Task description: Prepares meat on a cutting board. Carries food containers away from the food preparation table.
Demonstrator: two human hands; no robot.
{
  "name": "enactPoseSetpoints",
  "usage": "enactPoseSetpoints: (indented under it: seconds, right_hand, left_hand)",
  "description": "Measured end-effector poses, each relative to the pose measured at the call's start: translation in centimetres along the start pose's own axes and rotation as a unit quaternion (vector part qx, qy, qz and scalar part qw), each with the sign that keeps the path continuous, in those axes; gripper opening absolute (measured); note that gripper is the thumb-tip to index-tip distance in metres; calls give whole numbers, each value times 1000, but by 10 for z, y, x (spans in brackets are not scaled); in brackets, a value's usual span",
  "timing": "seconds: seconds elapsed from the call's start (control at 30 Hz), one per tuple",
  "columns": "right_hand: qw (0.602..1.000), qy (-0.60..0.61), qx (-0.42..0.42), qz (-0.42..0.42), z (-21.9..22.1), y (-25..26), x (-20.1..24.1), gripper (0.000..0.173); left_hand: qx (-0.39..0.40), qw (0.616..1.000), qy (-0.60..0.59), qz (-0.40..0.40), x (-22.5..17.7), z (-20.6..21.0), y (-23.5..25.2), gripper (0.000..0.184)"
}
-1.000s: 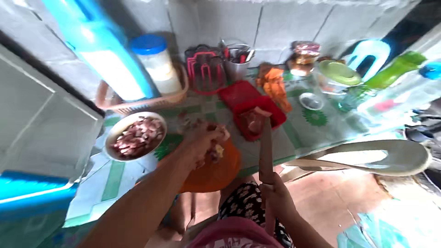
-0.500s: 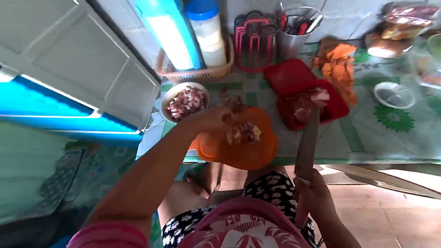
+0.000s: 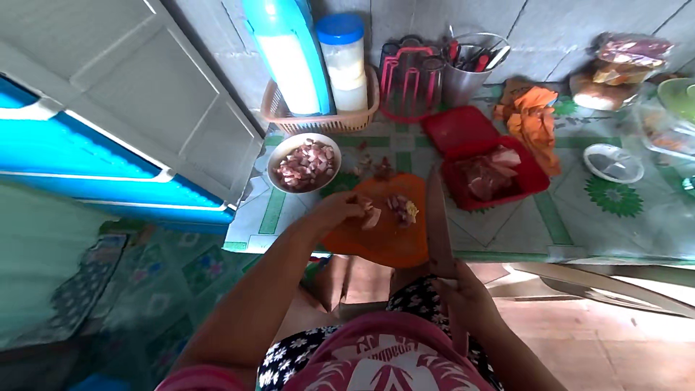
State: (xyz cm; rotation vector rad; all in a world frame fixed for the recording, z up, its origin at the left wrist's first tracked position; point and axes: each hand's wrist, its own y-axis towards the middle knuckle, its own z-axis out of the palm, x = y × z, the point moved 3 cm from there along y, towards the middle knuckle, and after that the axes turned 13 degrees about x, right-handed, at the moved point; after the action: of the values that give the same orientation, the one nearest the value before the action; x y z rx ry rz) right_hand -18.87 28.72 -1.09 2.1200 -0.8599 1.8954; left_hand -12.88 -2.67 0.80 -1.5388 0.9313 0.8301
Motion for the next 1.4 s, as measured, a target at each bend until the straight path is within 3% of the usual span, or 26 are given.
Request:
enactPoseSetpoints:
  seconds: [0.1, 0.3, 0.43, 0.57, 0.73, 0.83, 0.93, 1.07, 1.2, 1.4]
  right_hand:
    - [997, -44, 36, 42, 1, 6, -1, 30]
    - [975, -148, 125, 106, 14, 16, 4, 31]
    - [975, -152, 133, 96, 15, 16, 6, 28]
    - [977, -155, 123, 85, 13, 14, 5, 30]
    - [970, -169, 119, 125, 13, 16, 6, 46]
    - [948, -228, 146, 169, 13, 20, 16, 55]
    - [937, -259, 160, 169, 16, 24, 21, 56]
    - [943, -248, 160, 153, 17, 25, 25, 56]
    - [956, -232, 133, 122, 15, 22, 24, 55]
    - [949, -242, 151, 137, 15, 20, 14, 55]
  left_hand:
    - [44, 998, -42, 11, 1, -9, -9, 41]
    - [29, 998, -47, -20, -2, -13, -11, 17]
    - [63, 989, -129, 21, 0, -8, -8, 19]
    - [-22, 998, -15, 62, 7, -3, -4, 27]
    - [-101, 967, -213, 97, 26, 3, -5, 37]
    - [-148, 987, -16, 60, 30, 6, -9, 43]
    - [-152, 973, 173, 25, 27, 12, -9, 45]
    - [-173, 959, 197, 103, 23, 14, -14, 31]
    - [-212, 888, 330, 239, 36, 20, -16, 31]
    - [-227, 884, 310, 265, 52, 29, -10, 30]
